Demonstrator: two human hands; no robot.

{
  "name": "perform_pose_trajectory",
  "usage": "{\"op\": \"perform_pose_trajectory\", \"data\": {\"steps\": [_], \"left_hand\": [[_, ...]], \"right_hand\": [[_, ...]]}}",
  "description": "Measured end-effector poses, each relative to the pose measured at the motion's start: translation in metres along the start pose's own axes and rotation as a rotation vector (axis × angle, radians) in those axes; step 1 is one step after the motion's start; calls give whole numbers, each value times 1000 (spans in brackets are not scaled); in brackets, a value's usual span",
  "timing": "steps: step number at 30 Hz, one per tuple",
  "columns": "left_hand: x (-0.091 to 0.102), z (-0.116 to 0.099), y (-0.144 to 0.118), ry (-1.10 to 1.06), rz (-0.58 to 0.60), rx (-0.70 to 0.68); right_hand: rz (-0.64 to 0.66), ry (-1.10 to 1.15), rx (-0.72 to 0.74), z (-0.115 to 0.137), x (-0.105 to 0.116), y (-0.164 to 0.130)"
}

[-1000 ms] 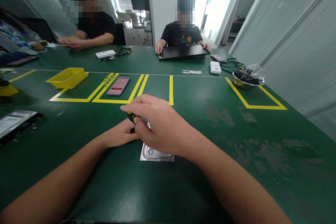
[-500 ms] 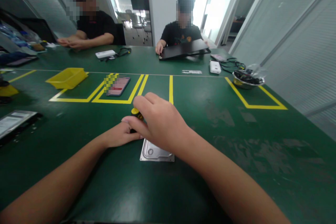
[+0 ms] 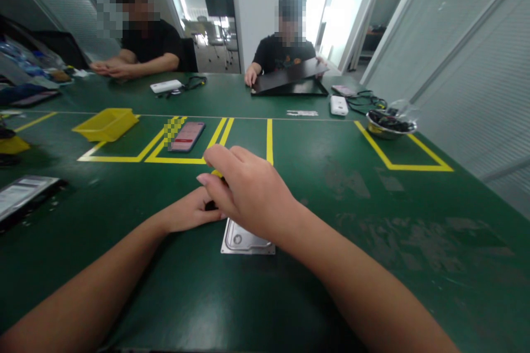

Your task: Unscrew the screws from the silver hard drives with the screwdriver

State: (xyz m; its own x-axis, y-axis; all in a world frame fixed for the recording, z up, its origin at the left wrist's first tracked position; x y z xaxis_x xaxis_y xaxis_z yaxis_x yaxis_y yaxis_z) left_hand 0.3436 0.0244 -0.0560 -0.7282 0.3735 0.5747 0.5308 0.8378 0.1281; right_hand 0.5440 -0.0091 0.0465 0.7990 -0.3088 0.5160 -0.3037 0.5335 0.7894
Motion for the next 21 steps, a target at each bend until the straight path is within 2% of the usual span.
{"op": "perform_pose_trajectory", "data": {"steps": [3,8,13,21], "left_hand": [[0,1,0,1,-3,5],[-1,3,1,19,-6,0],[-2,3,1,-27,1,13],[0,-5,1,14,-13,-1]], "right_hand": [[9,68,-5,0,1,2],[112,153,-41,1,8,7],[90,260,8,1,12,8],[140,295,41,-1,12,8]]}}
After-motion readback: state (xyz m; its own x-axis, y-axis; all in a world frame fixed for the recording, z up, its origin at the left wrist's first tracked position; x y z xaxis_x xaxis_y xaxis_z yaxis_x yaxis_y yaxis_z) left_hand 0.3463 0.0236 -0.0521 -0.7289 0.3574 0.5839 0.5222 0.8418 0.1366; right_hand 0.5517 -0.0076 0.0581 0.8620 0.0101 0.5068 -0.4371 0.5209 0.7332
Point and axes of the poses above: each hand's wrist, its own y-axis towards the middle knuckle, its own x-axis out of the back of the hand, z = x × y, the point moved 1 cm from there along y, towards the middle knuckle, and after that the axes turned 15 degrees about -z, right-handed, at the moved point
